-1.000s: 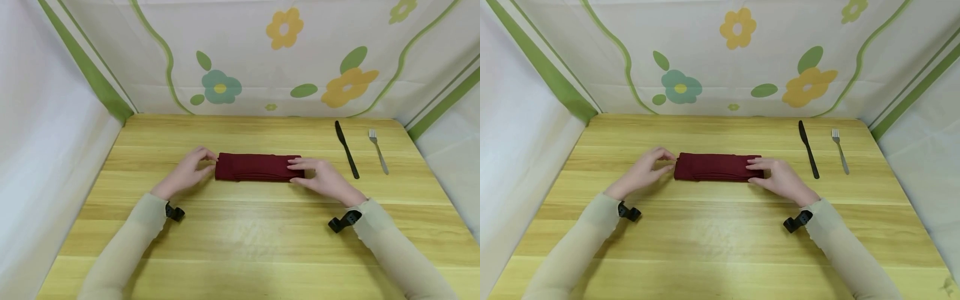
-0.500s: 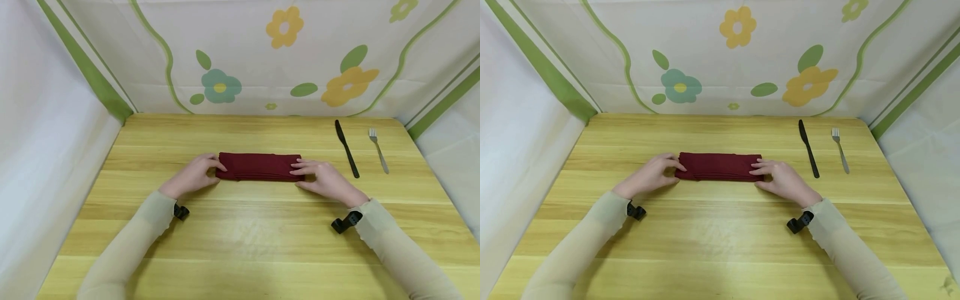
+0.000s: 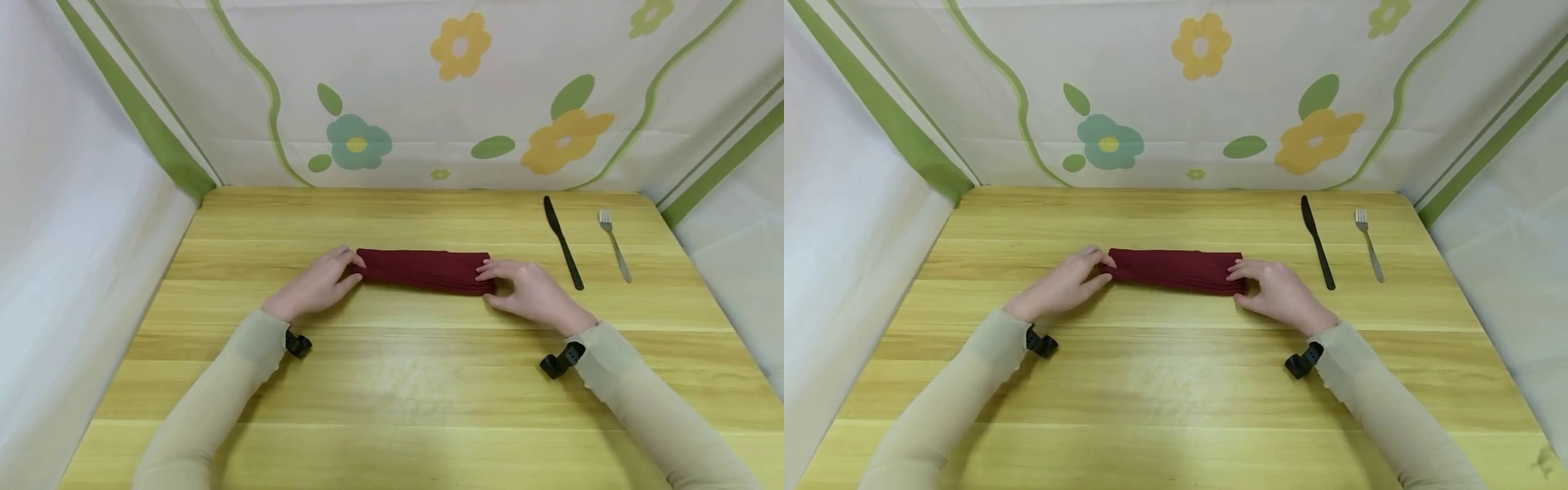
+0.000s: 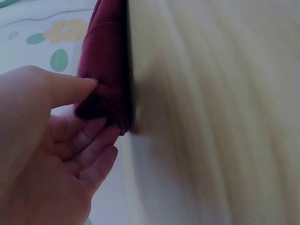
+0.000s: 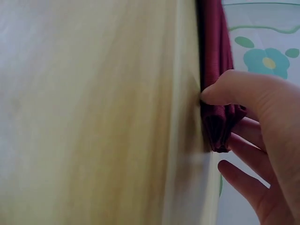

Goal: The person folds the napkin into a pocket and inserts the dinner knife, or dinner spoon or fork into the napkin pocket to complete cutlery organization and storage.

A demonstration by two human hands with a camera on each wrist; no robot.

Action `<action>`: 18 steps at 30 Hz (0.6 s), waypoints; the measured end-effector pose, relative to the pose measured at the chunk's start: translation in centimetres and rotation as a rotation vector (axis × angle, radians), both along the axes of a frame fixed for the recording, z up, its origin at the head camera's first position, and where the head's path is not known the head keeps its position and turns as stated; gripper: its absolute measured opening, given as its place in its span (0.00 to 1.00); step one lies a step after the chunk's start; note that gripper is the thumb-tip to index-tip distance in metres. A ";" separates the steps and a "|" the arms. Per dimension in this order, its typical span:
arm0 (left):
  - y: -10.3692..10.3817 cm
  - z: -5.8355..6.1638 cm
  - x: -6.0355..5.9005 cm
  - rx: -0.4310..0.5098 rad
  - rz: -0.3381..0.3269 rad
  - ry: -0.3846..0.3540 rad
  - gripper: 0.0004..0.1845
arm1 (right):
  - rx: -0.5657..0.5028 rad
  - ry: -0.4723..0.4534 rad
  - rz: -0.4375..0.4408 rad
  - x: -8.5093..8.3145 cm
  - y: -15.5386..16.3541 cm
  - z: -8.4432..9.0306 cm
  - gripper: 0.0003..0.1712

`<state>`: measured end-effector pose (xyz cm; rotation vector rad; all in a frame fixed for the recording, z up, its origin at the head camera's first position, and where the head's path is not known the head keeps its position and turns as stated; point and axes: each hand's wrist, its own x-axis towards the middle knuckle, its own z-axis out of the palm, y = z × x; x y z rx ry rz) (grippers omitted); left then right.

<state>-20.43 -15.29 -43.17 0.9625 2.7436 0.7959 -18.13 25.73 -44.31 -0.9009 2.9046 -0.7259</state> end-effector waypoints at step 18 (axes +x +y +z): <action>1.3 1.6 1.5 0.293 0.081 -0.137 0.12 | -0.392 -0.322 -0.178 -0.8 -0.1 2.4 0.14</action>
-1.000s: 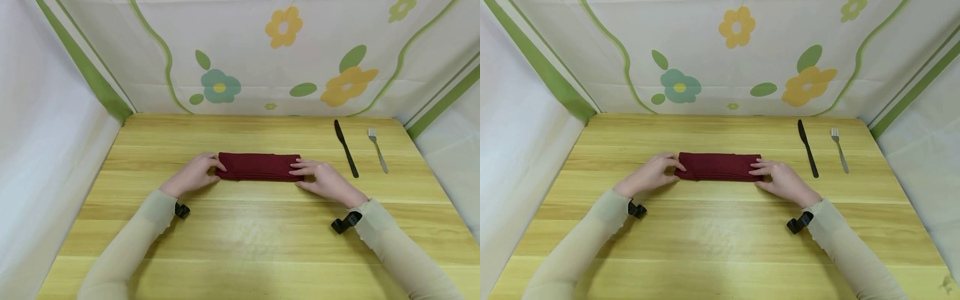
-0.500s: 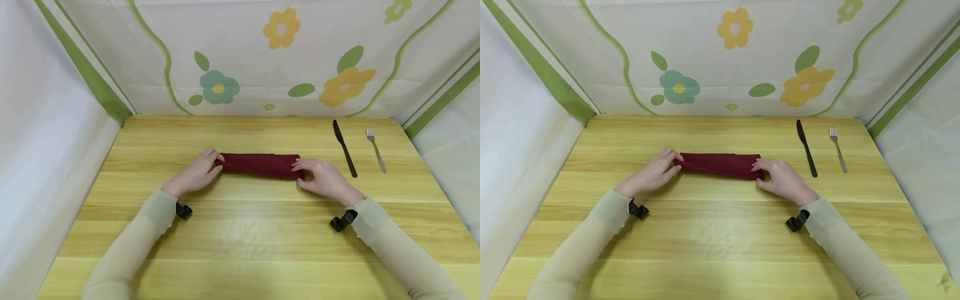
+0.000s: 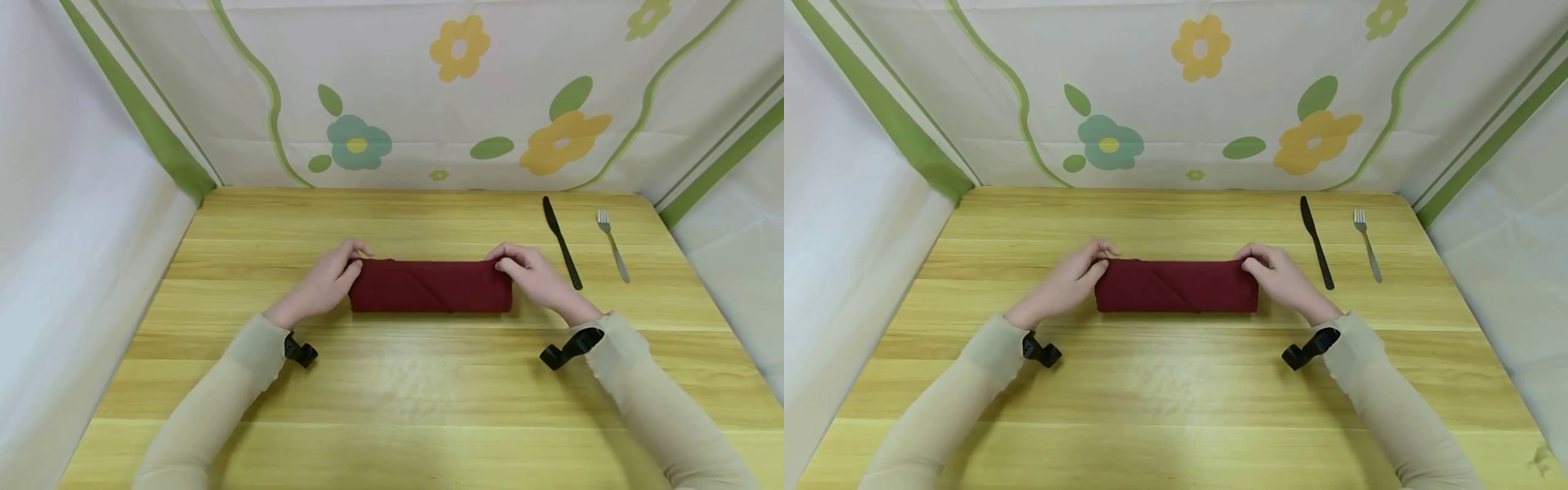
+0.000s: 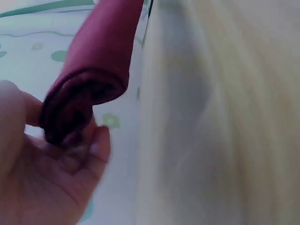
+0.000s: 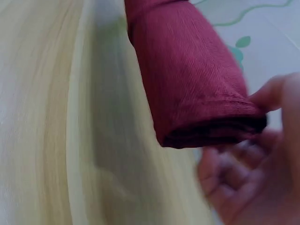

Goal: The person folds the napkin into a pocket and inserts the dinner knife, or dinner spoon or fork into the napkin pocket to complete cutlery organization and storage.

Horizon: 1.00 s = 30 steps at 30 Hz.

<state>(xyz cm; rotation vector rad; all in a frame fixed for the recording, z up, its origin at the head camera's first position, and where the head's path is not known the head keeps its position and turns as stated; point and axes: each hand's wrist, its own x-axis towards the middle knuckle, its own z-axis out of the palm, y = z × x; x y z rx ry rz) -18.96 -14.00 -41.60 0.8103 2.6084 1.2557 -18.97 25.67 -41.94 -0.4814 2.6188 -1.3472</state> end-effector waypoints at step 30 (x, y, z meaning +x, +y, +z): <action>-0.2 -1.9 0.7 -0.084 -0.045 0.060 0.15 | 0.106 -0.159 0.021 -0.3 1.7 -1.1 0.22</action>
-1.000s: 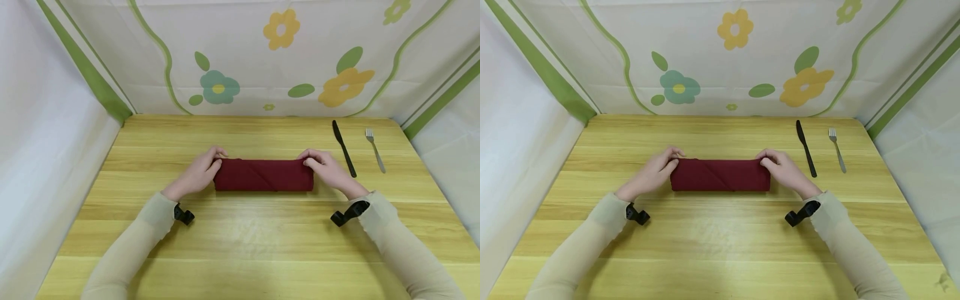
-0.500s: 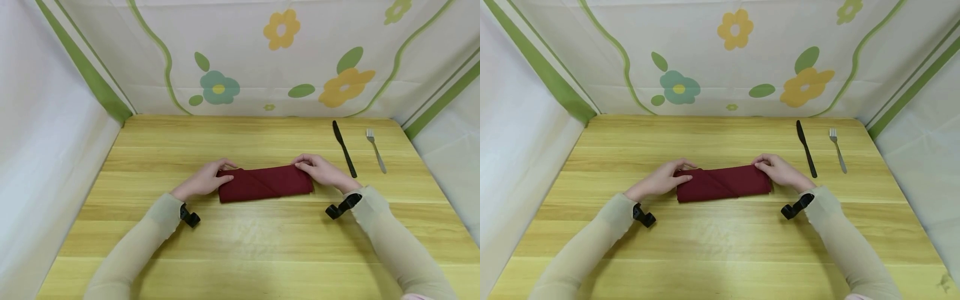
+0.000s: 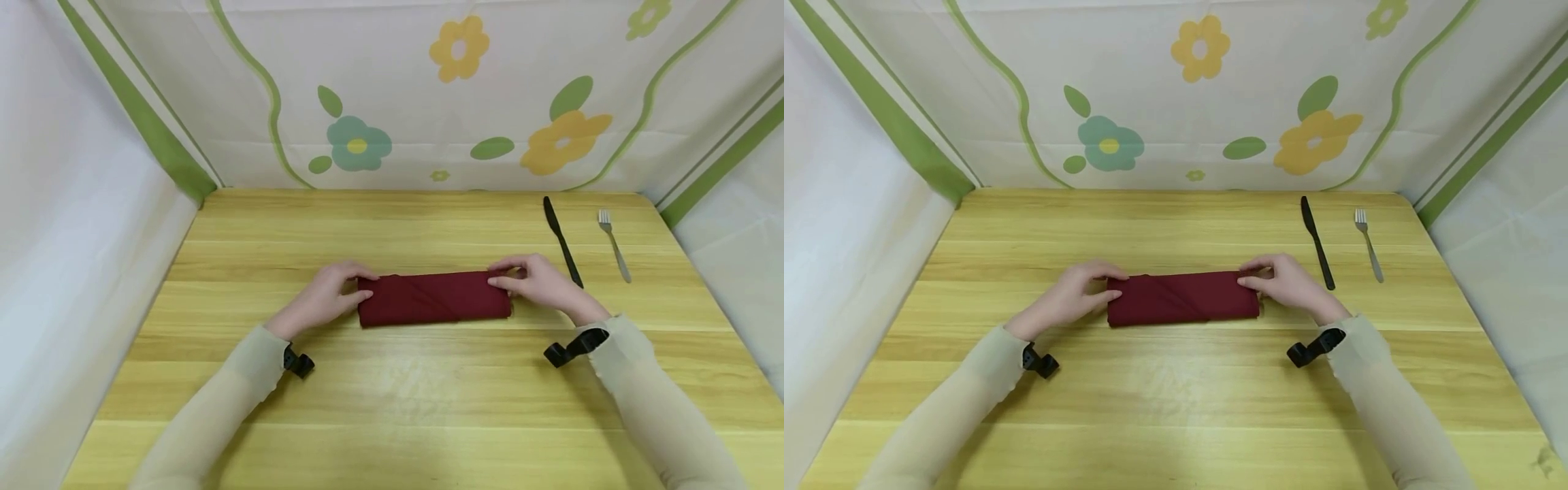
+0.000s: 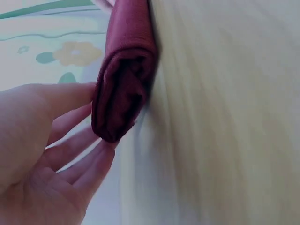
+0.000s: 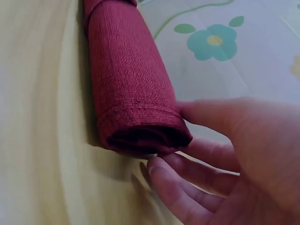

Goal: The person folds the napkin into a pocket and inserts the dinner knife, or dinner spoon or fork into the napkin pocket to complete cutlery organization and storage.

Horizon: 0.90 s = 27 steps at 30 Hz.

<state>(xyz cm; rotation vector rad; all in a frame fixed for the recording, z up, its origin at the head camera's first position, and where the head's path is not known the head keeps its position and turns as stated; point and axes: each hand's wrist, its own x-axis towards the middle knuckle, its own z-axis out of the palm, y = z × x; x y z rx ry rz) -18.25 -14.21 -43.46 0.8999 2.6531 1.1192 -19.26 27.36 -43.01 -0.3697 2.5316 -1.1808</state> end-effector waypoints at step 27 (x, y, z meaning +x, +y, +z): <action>-0.1 0.5 3.6 -0.481 -0.277 0.074 0.33 | 0.351 0.456 0.265 4.5 -1.8 -1.5 0.32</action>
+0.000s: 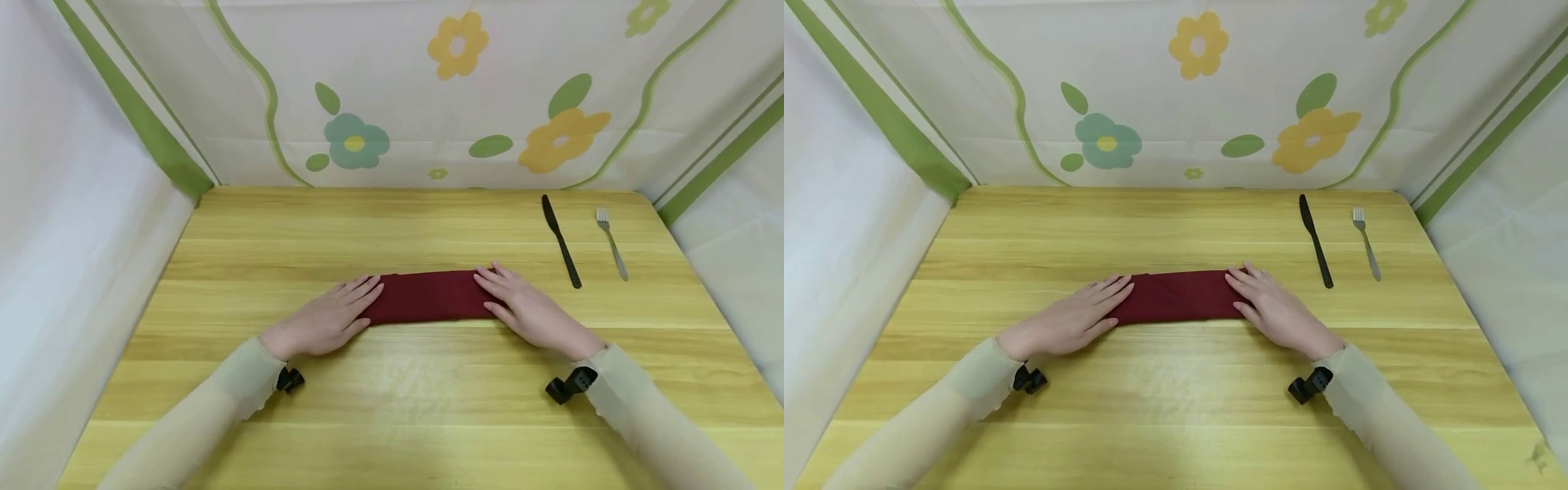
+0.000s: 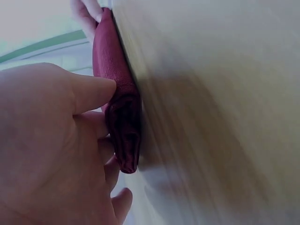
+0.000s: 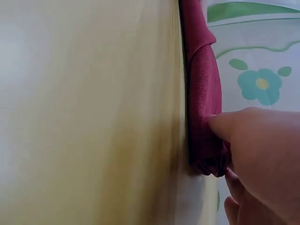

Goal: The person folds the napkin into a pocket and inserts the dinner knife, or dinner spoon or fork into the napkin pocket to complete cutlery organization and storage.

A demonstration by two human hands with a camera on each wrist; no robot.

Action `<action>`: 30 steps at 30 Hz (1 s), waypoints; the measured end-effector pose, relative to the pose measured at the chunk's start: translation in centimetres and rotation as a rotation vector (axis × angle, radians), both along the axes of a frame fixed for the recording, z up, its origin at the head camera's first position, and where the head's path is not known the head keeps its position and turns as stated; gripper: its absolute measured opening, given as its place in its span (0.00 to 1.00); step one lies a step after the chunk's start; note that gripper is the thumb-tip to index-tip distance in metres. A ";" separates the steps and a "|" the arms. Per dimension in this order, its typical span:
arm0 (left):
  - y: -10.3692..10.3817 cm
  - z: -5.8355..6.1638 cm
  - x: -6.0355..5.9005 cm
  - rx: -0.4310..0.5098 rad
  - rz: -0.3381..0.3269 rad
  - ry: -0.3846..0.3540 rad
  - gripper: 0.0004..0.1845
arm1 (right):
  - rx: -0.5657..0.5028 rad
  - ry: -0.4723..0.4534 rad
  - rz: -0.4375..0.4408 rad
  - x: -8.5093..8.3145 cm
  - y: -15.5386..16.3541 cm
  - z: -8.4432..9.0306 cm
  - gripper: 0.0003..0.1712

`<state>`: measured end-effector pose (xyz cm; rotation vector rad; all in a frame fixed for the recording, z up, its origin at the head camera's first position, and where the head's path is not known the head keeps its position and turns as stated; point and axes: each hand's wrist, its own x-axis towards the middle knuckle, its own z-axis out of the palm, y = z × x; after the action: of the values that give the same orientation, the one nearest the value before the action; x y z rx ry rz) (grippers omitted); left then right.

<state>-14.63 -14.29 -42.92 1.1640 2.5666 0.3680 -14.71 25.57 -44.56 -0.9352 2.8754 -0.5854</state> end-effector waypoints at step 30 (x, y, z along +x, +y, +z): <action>4.5 -0.1 4.2 0.069 -0.096 0.035 0.46 | -0.021 0.036 -0.002 -8.3 -3.4 1.6 0.34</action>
<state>-10.45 -9.75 -43.01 1.3239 2.5342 0.4203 -23.00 22.14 -42.97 -0.9558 2.9077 -0.6056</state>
